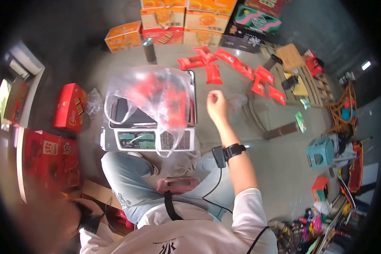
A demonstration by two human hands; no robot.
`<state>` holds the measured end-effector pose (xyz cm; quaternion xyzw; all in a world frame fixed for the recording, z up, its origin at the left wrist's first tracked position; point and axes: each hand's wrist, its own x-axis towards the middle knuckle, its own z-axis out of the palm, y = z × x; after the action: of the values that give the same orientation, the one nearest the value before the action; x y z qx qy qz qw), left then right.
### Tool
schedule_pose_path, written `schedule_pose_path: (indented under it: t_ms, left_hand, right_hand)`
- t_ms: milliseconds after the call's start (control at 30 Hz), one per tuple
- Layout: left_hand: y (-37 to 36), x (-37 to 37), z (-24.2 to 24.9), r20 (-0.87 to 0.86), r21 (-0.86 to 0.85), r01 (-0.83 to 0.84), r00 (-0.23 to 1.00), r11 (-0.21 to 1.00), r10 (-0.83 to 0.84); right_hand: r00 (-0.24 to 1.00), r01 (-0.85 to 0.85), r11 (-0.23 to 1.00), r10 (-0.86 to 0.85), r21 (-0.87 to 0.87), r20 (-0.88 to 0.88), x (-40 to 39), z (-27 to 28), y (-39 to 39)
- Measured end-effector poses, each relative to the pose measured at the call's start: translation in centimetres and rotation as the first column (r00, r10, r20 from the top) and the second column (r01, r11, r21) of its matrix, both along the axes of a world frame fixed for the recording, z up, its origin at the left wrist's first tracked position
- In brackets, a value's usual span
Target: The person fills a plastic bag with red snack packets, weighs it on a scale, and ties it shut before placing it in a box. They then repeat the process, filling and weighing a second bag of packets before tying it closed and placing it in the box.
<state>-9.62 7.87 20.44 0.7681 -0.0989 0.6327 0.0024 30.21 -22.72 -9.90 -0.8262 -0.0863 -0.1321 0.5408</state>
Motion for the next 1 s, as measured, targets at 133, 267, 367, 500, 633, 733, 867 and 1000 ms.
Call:
schedule_pose_path:
  t_ms: [133,267,367,500,633,733,867,1000]
  left_hand:
    - [0.2,13.2,-9.8,-0.4,-0.853,-0.244,0.873,0.461,-0.278]
    - [0.8,17.6,-20.8,-0.358,-0.926,-0.235,0.799,0.296,-0.484]
    - [-0.4,18.2,-20.6,-0.257,-0.966,-0.183,0.692,0.181,-0.674]
    - [-0.6,18.6,-21.0,-0.128,-0.989,-0.137,0.661,0.048,-0.74]
    - [-1.9,20.4,-19.7,-0.07,-0.996,-0.026,0.779,0.08,-0.623]
    - [-2.1,22.7,-18.7,-0.163,-0.984,-0.098,0.841,0.15,-0.516]
    - [-1.5,22.4,-17.4,-0.043,-0.996,-0.076,0.82,-0.035,-0.57]
    - [-0.7,20.9,-17.5,0.242,-0.968,0.232,0.758,-0.096,-0.606]
  right_hand:
    - [0.984,0.151,0.954,-0.17,-0.26,-0.052,7.4,-4.2,-1.3]
    - [0.987,0.16,0.818,-0.145,-0.553,0.071,11.2,-4.2,-0.2]
    - [0.971,0.01,0.665,-0.183,-0.747,-0.151,13.2,-3.9,0.6]
    - [0.993,0.013,0.745,-0.087,-0.667,-0.077,15.1,-4.6,1.6]
    - [0.972,0.084,0.796,-0.199,-0.599,-0.128,14.6,-5.0,2.6]
    - [0.96,0.174,0.753,-0.274,-0.635,-0.062,11.9,-4.9,2.9]
    - [0.958,0.238,0.843,-0.286,-0.483,-0.027,5.9,-5.5,2.5]
    - [0.937,0.224,0.919,-0.294,-0.325,-0.187,-2.1,-6.5,-0.1]
